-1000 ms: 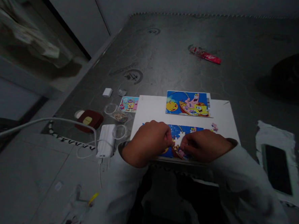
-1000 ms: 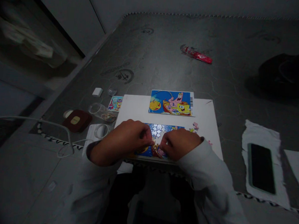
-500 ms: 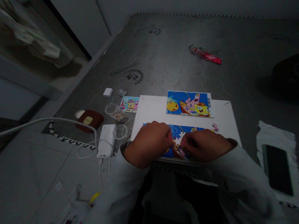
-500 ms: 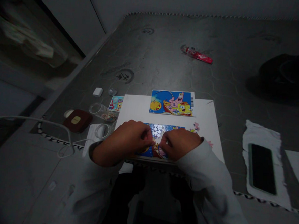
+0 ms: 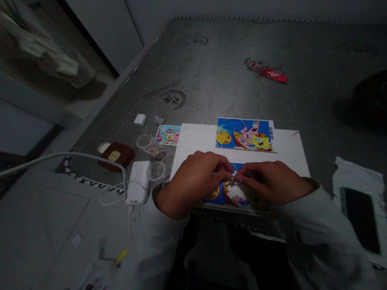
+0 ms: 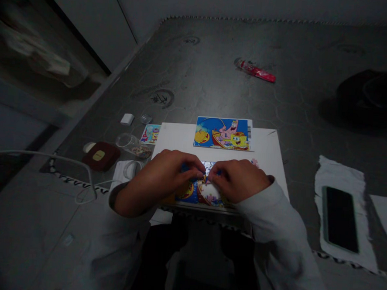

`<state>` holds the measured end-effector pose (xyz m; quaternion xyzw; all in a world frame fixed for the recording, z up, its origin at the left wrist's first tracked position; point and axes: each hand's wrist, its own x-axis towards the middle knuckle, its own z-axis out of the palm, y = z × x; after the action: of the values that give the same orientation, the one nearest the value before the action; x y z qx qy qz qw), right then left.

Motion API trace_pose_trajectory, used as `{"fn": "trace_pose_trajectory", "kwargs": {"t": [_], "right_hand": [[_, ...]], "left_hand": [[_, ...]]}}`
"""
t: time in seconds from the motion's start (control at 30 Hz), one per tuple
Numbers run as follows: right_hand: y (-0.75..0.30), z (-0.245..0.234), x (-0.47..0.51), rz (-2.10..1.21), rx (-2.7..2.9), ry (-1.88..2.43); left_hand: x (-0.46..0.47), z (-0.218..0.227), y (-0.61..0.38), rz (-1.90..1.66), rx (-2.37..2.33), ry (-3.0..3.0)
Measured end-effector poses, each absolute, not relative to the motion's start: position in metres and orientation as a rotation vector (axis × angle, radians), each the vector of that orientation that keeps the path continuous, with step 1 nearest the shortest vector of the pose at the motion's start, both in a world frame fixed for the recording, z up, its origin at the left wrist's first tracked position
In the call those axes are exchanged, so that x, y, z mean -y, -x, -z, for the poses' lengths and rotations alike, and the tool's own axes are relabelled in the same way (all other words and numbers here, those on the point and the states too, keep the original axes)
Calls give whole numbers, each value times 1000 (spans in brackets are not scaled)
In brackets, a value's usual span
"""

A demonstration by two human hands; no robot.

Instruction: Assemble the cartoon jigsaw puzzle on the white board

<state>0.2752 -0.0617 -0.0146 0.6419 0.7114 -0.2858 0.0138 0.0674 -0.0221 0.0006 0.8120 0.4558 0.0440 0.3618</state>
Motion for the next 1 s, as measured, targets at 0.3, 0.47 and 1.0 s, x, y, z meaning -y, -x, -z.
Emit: {"fn": "trace_pose_trajectory", "kwargs": {"t": [0.3, 0.47, 1.0], "right_hand": [[-272, 19, 61, 875, -2190, -1979], [-275, 14, 62, 865, -2278, -2079], [-275, 9, 60, 1005, -2248, -2032]], "left_hand": [[22, 2, -68, -57, -1265, -2047], [22, 1, -67, -34, -1219, -2000], [21, 0, -70, -209, -1143, -2087]]}}
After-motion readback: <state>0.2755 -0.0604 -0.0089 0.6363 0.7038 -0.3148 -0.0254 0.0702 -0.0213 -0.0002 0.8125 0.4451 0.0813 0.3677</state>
